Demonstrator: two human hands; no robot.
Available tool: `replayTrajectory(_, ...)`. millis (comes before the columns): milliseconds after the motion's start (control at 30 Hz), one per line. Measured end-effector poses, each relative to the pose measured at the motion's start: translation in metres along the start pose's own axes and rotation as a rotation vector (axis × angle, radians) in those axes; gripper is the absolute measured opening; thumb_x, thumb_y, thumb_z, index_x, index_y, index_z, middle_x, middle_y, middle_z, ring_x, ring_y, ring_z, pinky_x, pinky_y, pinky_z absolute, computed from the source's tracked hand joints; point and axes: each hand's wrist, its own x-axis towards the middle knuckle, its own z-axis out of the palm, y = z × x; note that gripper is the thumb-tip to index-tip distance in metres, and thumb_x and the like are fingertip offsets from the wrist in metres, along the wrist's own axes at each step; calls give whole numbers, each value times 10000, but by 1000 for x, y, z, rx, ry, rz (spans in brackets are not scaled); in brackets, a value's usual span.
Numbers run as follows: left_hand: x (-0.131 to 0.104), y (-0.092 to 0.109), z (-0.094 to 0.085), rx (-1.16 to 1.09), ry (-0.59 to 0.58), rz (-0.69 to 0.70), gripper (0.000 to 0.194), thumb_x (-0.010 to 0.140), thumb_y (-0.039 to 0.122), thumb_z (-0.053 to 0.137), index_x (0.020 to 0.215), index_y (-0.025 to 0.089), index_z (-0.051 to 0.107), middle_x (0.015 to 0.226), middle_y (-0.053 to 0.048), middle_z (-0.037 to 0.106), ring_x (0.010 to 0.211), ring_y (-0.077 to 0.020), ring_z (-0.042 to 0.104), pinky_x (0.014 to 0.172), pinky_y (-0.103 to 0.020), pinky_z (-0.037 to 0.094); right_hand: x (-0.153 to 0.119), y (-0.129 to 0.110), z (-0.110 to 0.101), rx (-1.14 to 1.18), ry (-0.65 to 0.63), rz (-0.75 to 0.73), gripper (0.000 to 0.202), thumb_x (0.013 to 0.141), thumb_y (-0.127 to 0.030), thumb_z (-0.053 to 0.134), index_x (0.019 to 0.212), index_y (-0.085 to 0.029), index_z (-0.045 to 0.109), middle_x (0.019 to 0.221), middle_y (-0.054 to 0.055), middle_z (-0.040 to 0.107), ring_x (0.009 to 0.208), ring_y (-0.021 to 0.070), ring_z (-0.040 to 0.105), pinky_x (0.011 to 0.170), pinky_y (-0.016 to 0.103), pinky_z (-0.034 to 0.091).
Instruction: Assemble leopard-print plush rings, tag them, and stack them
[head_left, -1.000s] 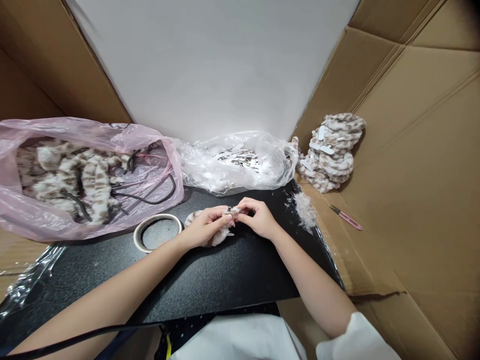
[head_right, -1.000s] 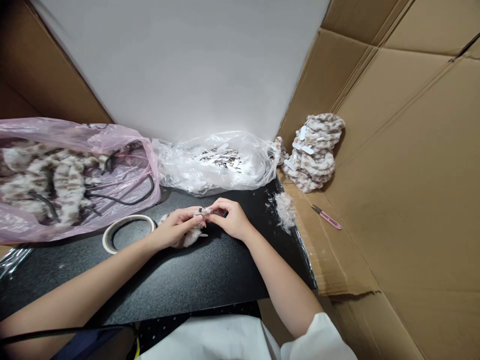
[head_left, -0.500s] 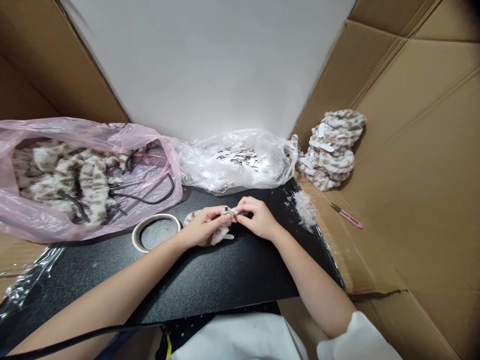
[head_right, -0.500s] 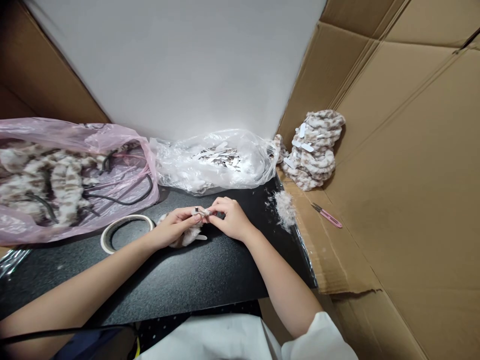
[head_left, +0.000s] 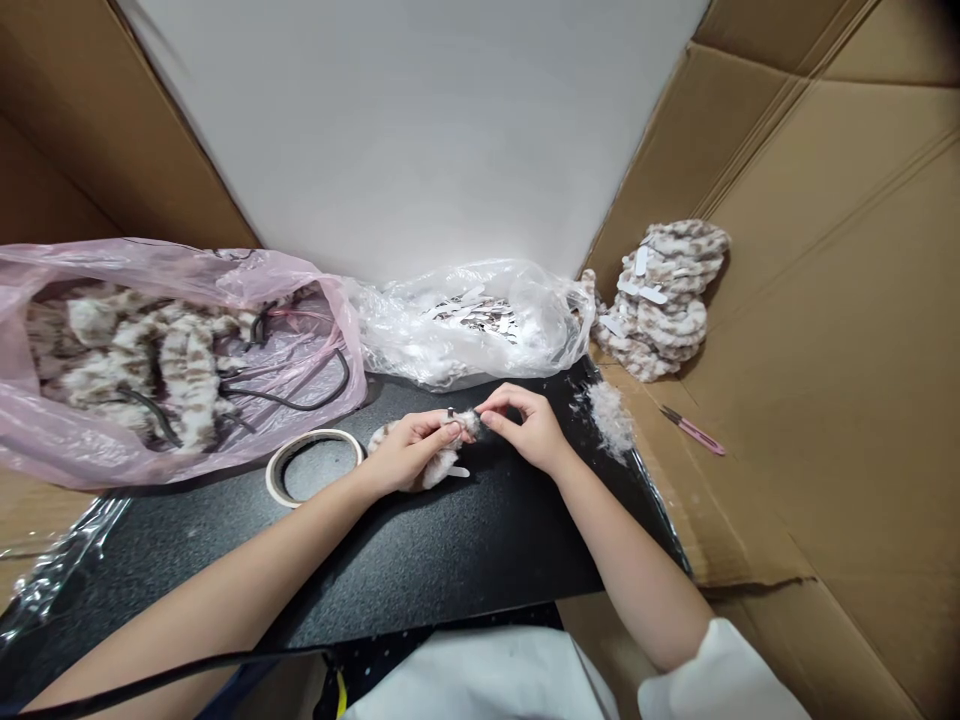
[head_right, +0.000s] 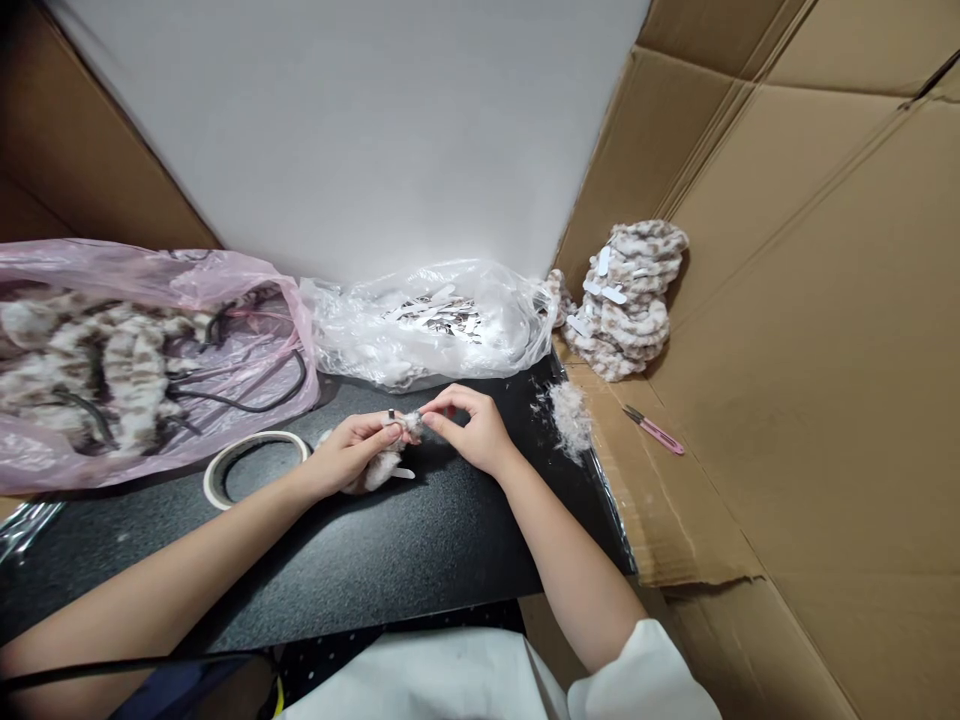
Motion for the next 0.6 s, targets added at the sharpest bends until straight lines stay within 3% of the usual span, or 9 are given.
replayTrajectory(333, -1, 5, 3, -44, -31, 39, 355, 824, 488, 610, 769, 145, 680, 739, -15, 602, 673, -114, 510, 654, -237, 430, -4, -3, 9, -99, -85, -104, 82, 798, -286, 675, 818, -217, 715, 754, 31, 656, 695, 166, 569, 662, 320, 475)
replayTrajectory(600, 0, 4, 3, -67, -30, 23, 374, 814, 500, 618, 770, 134, 681, 738, -28, 623, 658, -113, 516, 630, -230, 433, -3, 2, 12, 32, -1, -47, 108, 808, -296, 670, 762, -205, 706, 727, 17, 650, 664, 143, 575, 643, 291, 471)
